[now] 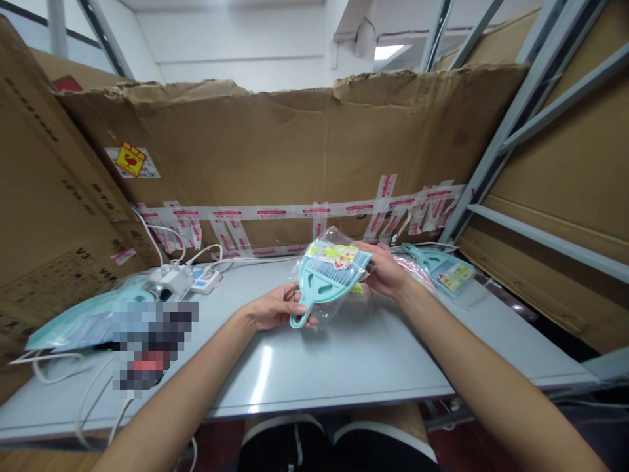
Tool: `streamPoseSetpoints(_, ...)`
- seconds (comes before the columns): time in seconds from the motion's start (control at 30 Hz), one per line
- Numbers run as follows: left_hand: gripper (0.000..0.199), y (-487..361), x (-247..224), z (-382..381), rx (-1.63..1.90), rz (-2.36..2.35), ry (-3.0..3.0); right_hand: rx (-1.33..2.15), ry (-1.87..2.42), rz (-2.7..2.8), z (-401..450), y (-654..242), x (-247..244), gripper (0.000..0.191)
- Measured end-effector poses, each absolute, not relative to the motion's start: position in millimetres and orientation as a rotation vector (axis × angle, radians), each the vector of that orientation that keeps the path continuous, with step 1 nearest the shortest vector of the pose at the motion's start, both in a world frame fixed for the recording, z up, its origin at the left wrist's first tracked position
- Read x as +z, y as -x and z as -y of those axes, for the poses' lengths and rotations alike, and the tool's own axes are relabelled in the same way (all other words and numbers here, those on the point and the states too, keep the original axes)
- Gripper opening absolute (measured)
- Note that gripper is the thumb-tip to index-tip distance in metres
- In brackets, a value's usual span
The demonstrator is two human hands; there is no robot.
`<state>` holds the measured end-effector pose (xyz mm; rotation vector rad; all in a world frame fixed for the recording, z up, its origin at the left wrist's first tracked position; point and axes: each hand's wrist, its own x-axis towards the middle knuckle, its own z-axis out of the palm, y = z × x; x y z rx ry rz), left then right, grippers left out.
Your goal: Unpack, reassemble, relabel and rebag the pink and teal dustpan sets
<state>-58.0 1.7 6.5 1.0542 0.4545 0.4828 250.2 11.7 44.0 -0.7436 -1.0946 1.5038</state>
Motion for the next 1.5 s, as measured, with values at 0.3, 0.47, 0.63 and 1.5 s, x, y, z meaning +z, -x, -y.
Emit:
streamPoseSetpoints(0.3,0.059,65,11,-5,0.455,-0.469,-1.187,1.401,0.736,1.203,-16,-267,53,0.04)
streamPoseSetpoints(0.47,0.066,69,12,-8,0.434,-0.463,-1.22,1.46,0.75,1.204,-18,-271,51,0.043)
streamPoseSetpoints(0.63,0.083,71,14,-8,0.451,-0.513,-1.222,1.448,0.793,1.193,-21,-274,50,0.048)
streamPoseSetpoints(1.5,0.039,66,27,-1,0.497,-0.717,-1.312,1.404,0.874,1.199,-26,-285,52,0.049)
